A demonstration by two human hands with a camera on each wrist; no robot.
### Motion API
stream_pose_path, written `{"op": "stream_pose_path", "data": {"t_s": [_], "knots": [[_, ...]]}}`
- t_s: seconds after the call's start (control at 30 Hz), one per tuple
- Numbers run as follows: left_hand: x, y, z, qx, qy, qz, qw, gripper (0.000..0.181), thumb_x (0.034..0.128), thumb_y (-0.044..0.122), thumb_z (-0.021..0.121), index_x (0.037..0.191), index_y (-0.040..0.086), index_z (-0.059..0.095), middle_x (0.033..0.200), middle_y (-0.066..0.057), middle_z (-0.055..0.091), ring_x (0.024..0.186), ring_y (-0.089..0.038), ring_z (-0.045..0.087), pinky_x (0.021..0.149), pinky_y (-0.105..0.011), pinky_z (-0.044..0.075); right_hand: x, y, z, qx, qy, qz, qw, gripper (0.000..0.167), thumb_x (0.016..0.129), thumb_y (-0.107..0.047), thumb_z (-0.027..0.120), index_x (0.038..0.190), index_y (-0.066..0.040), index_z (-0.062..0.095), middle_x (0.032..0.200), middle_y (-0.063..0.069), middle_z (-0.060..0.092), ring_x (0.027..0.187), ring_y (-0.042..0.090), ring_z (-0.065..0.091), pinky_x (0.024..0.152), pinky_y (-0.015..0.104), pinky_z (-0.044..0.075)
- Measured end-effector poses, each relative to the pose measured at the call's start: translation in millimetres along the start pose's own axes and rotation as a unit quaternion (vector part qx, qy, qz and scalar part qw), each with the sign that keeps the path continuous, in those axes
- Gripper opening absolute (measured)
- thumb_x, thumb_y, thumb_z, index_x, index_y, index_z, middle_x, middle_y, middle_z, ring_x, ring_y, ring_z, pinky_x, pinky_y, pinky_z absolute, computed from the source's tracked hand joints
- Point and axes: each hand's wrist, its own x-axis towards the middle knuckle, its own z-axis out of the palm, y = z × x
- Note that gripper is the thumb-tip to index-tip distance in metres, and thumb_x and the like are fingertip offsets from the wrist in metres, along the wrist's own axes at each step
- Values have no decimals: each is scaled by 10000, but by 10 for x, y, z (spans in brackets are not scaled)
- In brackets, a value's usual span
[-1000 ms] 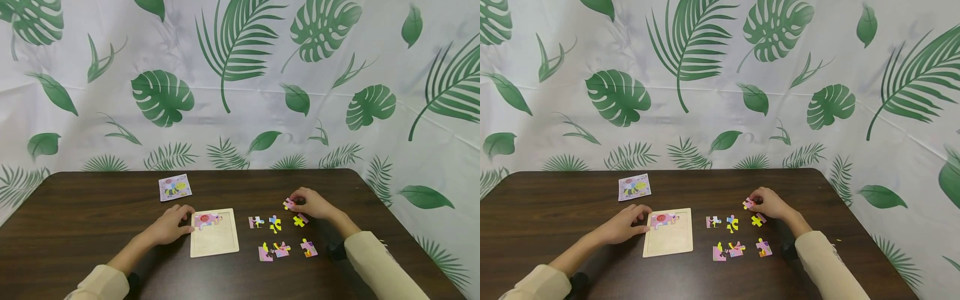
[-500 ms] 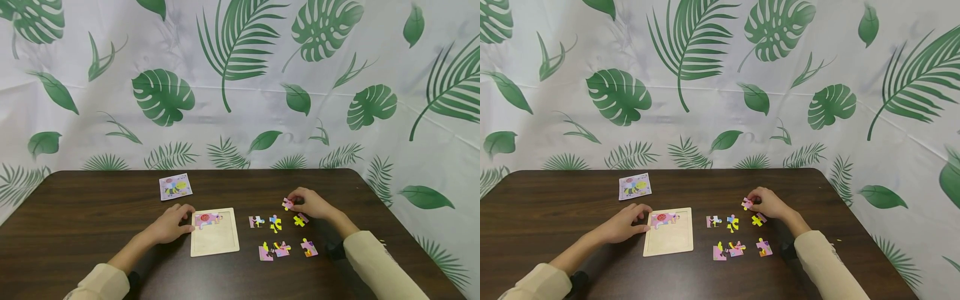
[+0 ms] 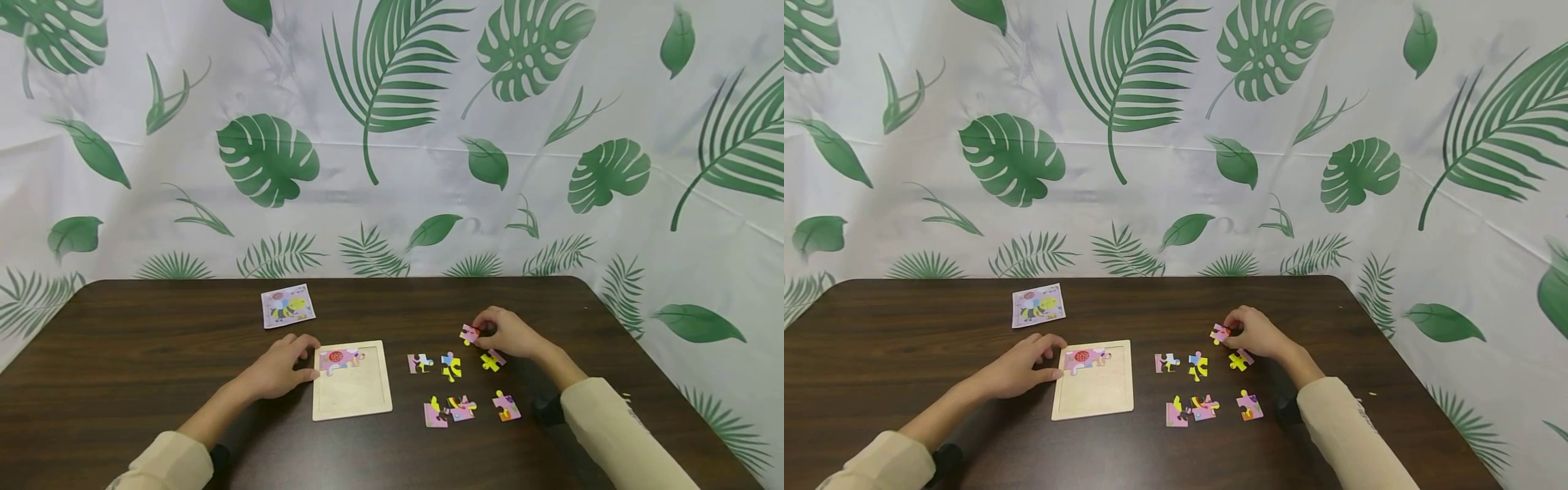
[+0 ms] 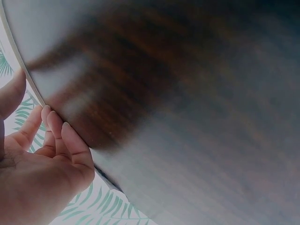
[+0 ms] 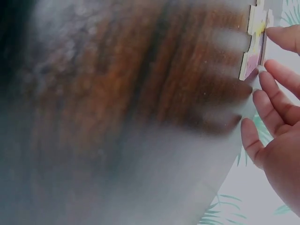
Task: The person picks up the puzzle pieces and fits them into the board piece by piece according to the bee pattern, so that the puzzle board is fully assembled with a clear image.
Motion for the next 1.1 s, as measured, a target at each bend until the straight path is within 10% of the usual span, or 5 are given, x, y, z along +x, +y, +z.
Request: {"op": "stream_pose_path", "data": {"t_s": [1.1], "knots": [[-1, 1, -2, 104, 73, 59, 9999, 363, 803, 181, 700, 1108, 93, 524, 894, -58, 481, 852, -242, 469, 711, -412, 402, -55, -63, -12, -27, -490, -178, 9986, 307, 721, -181, 747, 953, -34, 610, 931, 28, 540, 847, 194, 480, 761, 369, 428]]}}
